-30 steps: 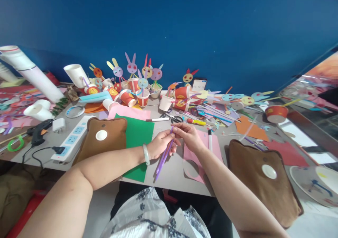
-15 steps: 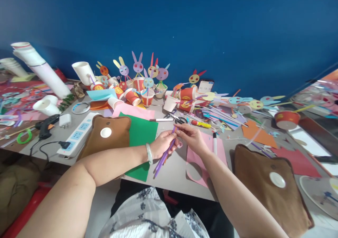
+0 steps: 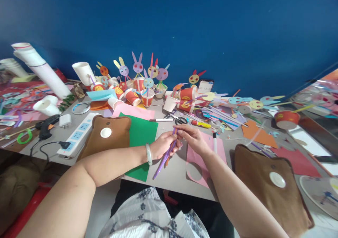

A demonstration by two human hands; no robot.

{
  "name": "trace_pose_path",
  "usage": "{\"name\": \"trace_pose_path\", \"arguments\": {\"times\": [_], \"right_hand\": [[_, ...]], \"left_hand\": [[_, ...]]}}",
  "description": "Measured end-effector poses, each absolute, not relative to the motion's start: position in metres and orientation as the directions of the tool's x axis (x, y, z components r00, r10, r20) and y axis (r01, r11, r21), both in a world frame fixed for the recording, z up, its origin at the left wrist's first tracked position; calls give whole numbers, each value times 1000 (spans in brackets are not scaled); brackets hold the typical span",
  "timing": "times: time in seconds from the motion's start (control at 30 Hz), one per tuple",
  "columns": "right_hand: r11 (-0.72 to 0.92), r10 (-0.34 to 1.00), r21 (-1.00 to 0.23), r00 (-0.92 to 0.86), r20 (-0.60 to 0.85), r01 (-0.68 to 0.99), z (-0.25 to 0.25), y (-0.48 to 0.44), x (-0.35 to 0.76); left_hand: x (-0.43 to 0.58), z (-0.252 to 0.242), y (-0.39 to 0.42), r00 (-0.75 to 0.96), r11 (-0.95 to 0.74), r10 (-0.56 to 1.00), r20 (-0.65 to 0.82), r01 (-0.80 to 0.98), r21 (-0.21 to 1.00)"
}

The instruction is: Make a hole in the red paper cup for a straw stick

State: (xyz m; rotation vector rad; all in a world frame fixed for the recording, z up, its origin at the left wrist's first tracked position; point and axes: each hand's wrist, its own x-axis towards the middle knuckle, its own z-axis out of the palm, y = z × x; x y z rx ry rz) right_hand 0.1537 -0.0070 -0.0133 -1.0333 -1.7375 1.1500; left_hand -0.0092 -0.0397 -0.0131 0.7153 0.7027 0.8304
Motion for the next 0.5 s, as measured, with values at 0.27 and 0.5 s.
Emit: {"name": "trace_pose_path", "arguments": {"times": [0.27, 0.5], "right_hand": [[150, 940, -981, -324, 103, 125, -12, -11, 148], [166, 970, -962, -213, 120, 216, -7, -5, 147]], "left_hand": [[-6, -21, -39, 473, 429, 848, -239, -347, 834], [-7, -24, -35, 408, 422, 870, -277, -324, 847]]}}
